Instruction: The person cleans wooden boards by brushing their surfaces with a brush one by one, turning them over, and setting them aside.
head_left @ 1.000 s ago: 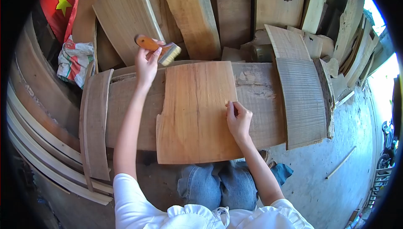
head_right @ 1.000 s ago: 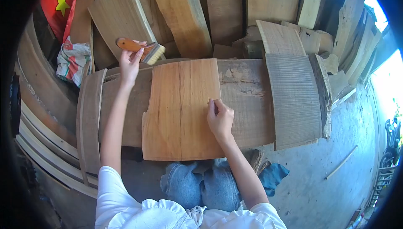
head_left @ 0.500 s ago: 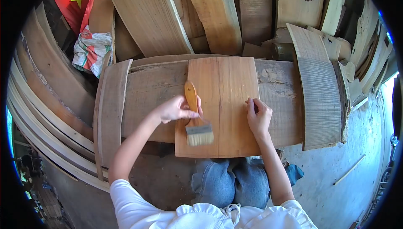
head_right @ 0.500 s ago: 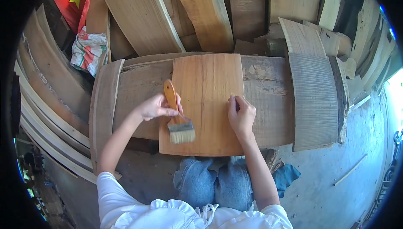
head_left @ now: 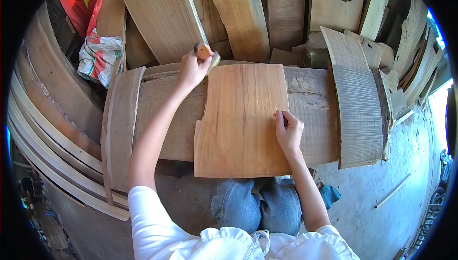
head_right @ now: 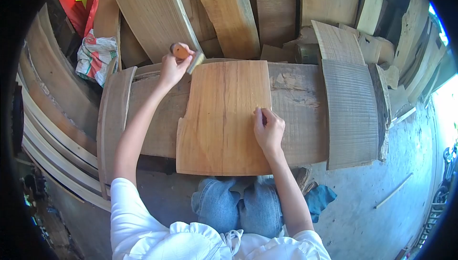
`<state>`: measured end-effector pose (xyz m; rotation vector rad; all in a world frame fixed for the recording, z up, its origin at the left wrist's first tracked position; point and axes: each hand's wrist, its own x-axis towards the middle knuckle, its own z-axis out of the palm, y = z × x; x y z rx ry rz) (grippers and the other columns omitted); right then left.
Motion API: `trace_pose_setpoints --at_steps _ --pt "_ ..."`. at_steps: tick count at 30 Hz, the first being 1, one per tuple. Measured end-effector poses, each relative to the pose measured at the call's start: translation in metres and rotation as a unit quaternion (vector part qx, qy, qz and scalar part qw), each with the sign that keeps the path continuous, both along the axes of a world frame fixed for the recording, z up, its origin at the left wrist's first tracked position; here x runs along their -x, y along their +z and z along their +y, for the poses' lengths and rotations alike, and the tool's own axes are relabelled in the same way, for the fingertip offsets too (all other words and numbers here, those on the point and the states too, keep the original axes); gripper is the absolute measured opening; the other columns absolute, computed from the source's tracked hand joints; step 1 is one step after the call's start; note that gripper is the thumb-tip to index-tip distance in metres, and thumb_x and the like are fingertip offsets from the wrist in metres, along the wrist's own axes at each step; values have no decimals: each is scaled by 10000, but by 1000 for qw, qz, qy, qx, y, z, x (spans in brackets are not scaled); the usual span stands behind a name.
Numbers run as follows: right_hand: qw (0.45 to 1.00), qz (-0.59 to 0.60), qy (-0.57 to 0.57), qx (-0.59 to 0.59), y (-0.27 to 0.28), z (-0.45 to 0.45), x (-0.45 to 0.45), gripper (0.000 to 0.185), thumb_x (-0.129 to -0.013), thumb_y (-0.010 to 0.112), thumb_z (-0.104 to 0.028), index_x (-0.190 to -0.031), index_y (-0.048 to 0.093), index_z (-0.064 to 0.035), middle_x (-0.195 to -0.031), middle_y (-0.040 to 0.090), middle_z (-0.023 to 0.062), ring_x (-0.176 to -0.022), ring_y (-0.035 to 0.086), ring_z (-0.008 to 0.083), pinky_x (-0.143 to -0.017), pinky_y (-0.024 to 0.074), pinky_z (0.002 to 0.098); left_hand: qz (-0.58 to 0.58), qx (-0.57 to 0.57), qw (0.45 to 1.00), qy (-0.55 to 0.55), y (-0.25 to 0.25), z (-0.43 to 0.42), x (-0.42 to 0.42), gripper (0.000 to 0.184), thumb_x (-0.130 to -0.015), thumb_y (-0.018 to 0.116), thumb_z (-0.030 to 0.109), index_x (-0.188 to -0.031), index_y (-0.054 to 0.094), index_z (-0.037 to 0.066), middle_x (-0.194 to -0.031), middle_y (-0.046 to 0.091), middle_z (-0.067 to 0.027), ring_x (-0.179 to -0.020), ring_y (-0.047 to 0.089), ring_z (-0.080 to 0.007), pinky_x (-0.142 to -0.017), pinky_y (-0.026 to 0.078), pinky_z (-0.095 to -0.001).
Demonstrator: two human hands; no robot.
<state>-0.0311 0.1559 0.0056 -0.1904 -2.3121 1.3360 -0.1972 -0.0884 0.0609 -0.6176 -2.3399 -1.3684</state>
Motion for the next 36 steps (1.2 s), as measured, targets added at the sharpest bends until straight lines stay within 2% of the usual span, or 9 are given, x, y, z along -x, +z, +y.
trace_pose_setpoints --at_steps 4,6,12,19,22,24,26,29,36 --pt "1000 1 -3 -14 5 -1 -1 156 -786 565 -116 -697 607 6 -581 559 165 -485 561 239 -469 415 294 -96 31 987 -121 38 -1 -69 115 -743 567 4 -774 467 53 -817 607 -53 -821 588 -132 -732 463 -285" --pt "1000 18 -8 -14 4 -1 -1 155 -786 563 -112 -699 608 8 -584 562 164 -483 559 238 -471 417 291 -287 -5 930 -231 53 -7 -98 161 -726 580 -2 -736 434 68 -843 593 -70 -861 581 -163 -759 471 -316" --pt "1000 -7 -1 16 1 -1 0 165 -793 565 -113 -696 614 11 -548 540 141 -439 506 160 -446 386 269 -474 43 794 -379 22 -7 -144 179 -741 614 27 -749 439 66 -937 595 -112 -926 565 -183 -792 466 -316" --pt "1000 7 5 8 -2 1 -1 163 -796 565 -116 -707 615 11 -535 532 126 -435 483 126 -444 376 253 -377 15 883 -281 25 -31 -118 157 -740 620 28 -745 467 65 -947 611 -95 -945 566 -175 -837 455 -334" --pt "1000 -15 -1 24 1 0 -1 159 -795 563 -114 -716 618 12 -541 543 121 -440 483 116 -446 377 251 -241 -30 958 -150 22 -44 -87 110 -758 580 2 -754 480 48 -888 626 -78 -842 588 -143 -738 481 -300" --pt "1000 -22 -1 15 0 0 -1 159 -796 563 -114 -721 620 14 -546 550 118 -446 489 114 -451 381 248 -25 191 980 43 19 -56 -71 90 -764 550 -11 -734 481 37 -785 633 -42 -773 612 -157 -668 468 -273" --pt "1000 -1 -3 13 1 0 -1 159 -797 562 -115 -721 622 12 -549 551 124 -453 501 118 -457 388 248 21 138 987 74 15 -65 -73 99 -763 551 -21 -731 478 38 -797 626 -48 -790 619 -179 -688 467 -271" --pt "1000 -11 6 -1 -2 4 -2 184 -816 548 -135 -736 622 13 -532 540 90 -473 510 97 -466 395 232 -119 -92 986 -73 19 -72 -96 130 -788 543 -22 -724 453 47 -923 618 -91 -878 601 -180 -745 467 -275" --pt "1000 -17 5 7 -2 2 0 171 -803 559 -134 -723 620 4 -535 545 122 -458 522 126 -468 401 256 -413 -44 852 -320 42 -62 -179 149 -775 572 -8 -709 454 53 -887 627 -120 -912 588 -197 -787 471 -307"
